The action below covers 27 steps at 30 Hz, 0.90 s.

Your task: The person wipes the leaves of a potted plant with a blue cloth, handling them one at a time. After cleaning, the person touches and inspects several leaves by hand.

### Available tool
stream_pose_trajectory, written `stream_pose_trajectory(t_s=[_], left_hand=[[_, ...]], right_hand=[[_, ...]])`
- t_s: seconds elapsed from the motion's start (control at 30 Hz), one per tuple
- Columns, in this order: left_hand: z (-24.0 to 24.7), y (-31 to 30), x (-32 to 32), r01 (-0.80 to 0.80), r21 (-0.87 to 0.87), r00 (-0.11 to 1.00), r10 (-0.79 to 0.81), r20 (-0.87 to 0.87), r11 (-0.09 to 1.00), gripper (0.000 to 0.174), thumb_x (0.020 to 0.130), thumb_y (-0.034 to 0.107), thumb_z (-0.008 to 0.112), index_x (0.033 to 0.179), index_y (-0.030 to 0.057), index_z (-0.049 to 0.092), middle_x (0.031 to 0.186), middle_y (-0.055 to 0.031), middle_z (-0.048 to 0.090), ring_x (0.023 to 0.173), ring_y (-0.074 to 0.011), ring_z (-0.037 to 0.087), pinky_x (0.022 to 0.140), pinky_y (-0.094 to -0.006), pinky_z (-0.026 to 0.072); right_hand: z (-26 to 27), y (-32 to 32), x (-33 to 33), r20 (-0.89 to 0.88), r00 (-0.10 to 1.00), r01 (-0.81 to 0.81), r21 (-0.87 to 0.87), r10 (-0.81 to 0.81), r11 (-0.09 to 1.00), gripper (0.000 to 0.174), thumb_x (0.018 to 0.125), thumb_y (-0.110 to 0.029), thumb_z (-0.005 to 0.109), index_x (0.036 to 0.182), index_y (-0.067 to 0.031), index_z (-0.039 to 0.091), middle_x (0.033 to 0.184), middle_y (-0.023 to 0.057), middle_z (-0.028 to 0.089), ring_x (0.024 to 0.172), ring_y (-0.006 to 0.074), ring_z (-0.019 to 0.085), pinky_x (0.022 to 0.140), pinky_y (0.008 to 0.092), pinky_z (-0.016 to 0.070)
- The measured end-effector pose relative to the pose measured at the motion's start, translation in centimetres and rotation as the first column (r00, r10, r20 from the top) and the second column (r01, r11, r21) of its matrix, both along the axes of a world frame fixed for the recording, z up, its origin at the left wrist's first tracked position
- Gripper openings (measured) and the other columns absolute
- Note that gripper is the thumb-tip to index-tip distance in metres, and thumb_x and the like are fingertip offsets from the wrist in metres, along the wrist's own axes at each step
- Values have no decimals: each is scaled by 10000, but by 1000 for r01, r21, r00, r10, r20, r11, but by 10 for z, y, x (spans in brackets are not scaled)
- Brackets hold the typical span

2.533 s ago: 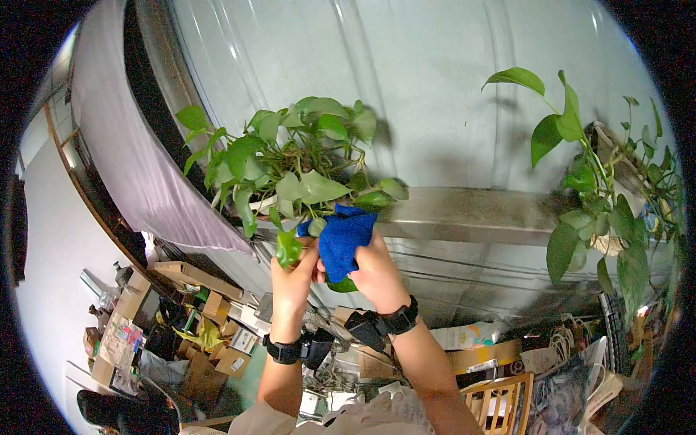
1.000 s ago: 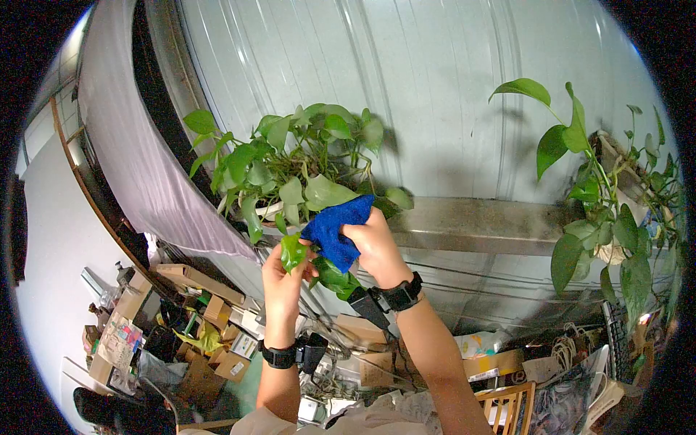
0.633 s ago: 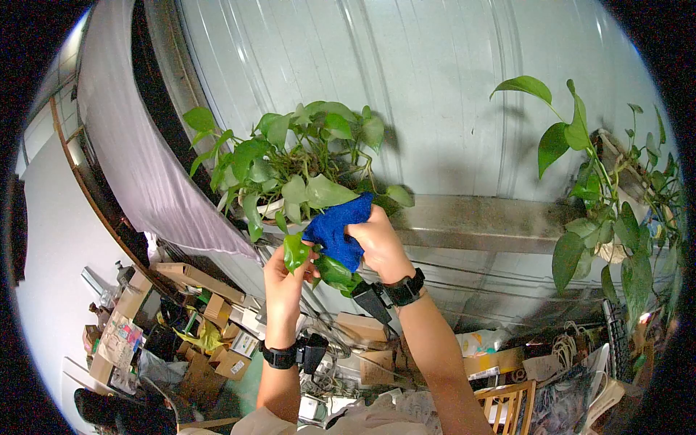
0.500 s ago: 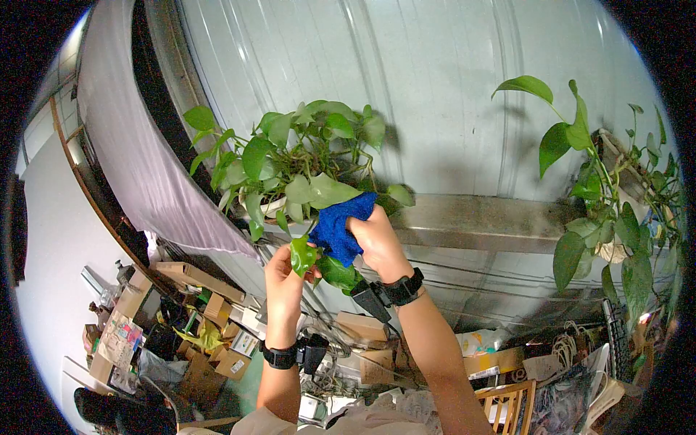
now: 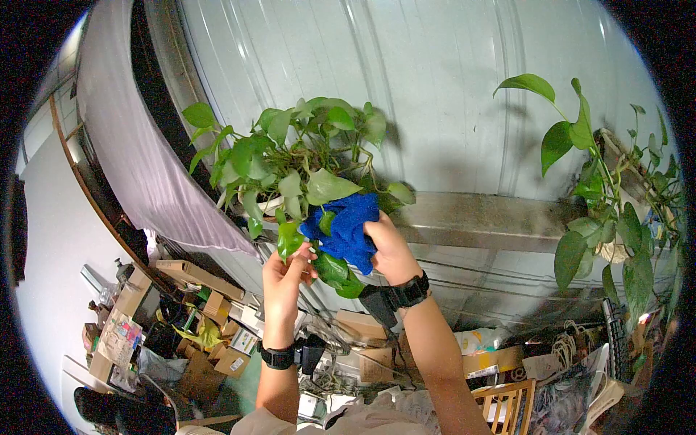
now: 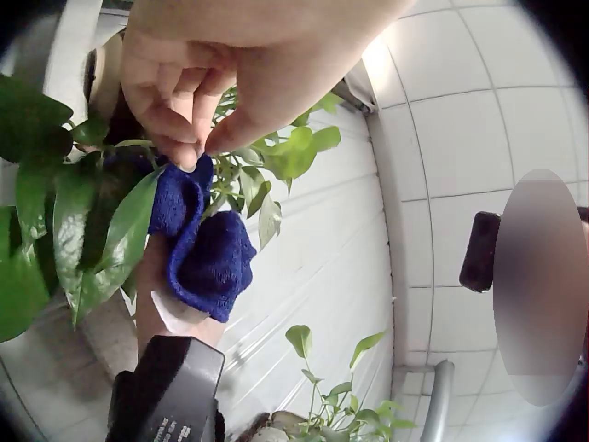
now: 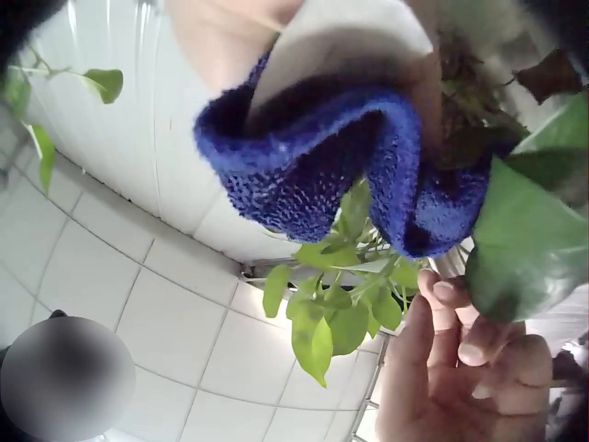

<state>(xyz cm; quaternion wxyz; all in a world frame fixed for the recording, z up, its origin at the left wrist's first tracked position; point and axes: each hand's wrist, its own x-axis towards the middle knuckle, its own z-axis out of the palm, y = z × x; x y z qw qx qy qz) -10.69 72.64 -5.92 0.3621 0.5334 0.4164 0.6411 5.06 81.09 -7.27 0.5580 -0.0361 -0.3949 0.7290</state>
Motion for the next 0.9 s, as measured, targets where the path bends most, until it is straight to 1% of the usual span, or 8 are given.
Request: stream_pose_trajectory(t_s=[0.17, 0.47, 0.57, 0.67, 0.73, 0.8, 0.87, 0.9], left_hand=[[-8, 4, -5, 14, 25, 1000, -14, 9, 1000, 131, 832, 103, 508, 920, 16, 549, 774, -36, 589, 574, -85, 526, 505, -199, 392], [-15, -3, 3, 62, 38, 997, -60, -41, 997, 135, 837, 128, 529, 889, 7, 559, 711, -32, 592, 574, -83, 534, 506, -197, 391], [-15, -9, 14, 141, -1, 990, -141, -19, 990, 149, 847, 140, 522, 849, 7, 587, 710, -34, 600, 575, -80, 531, 513, -198, 393], [-8, -17, 33, 212, -71, 975, -215, -46, 975, 180, 857, 153, 515, 823, 3, 609, 716, -37, 609, 579, -78, 530, 520, -197, 393], [-10, -20, 44, 338, -85, 941, -338, 3, 937, 196, 850, 191, 551, 876, 9, 620, 744, -37, 620, 580, -57, 522, 506, -189, 391], [-4, -28, 57, 408, -86, 913, -408, 9, 909, 208, 850, 172, 548, 967, 7, 598, 784, -51, 621, 583, -60, 525, 503, -186, 397], [13, -36, 67, 388, -10, 921, -387, 49, 922, 259, 853, 160, 541, 1061, 5, 546, 823, -60, 619, 581, -64, 525, 495, -181, 397], [21, -37, 70, 375, 27, 924, -375, 72, 927, 294, 854, 153, 537, 1108, 4, 521, 842, -65, 618, 580, -67, 525, 492, -179, 397]], right_hand=[[-9, -6, 4, -8, 997, 71, 7, -71, 997, 323, 790, -23, 420, 1105, 12, 483, 1035, 119, 571, 903, 208, 583, 808, 340, 478], [-27, -14, 19, -289, 943, -172, 1, 164, 985, 319, 847, -71, 441, 1159, -5, 445, 1126, 110, 531, 1029, 205, 524, 902, 342, 414], [-42, -8, 28, 24, 988, 146, 107, -150, 983, 325, 852, -62, 440, 1174, -17, 432, 1156, 106, 510, 1049, 198, 504, 917, 337, 393], [-30, -26, 38, 293, 720, 452, 490, -629, 745, 341, 851, -49, 446, 1189, -19, 414, 1176, 110, 494, 1065, 190, 486, 917, 317, 385], [-34, -25, 45, 263, 686, 526, 466, -679, 712, 344, 859, -90, 444, 1193, -17, 409, 1177, 118, 494, 1062, 208, 491, 914, 331, 392], [-30, -28, 49, 139, 821, 483, 350, -554, 803, 351, 870, -145, 433, 1195, -15, 407, 1179, 129, 492, 1060, 226, 496, 912, 347, 399], [6, -49, 52, -143, 969, 224, 187, -199, 956, 371, 885, -215, 413, 1195, -13, 408, 1183, 141, 489, 1058, 244, 499, 909, 364, 406], [11, -50, 55, -114, 968, 241, 198, -222, 950, 391, 888, -247, 400, 1201, -11, 403, 1184, 145, 487, 1059, 250, 499, 907, 373, 409]])
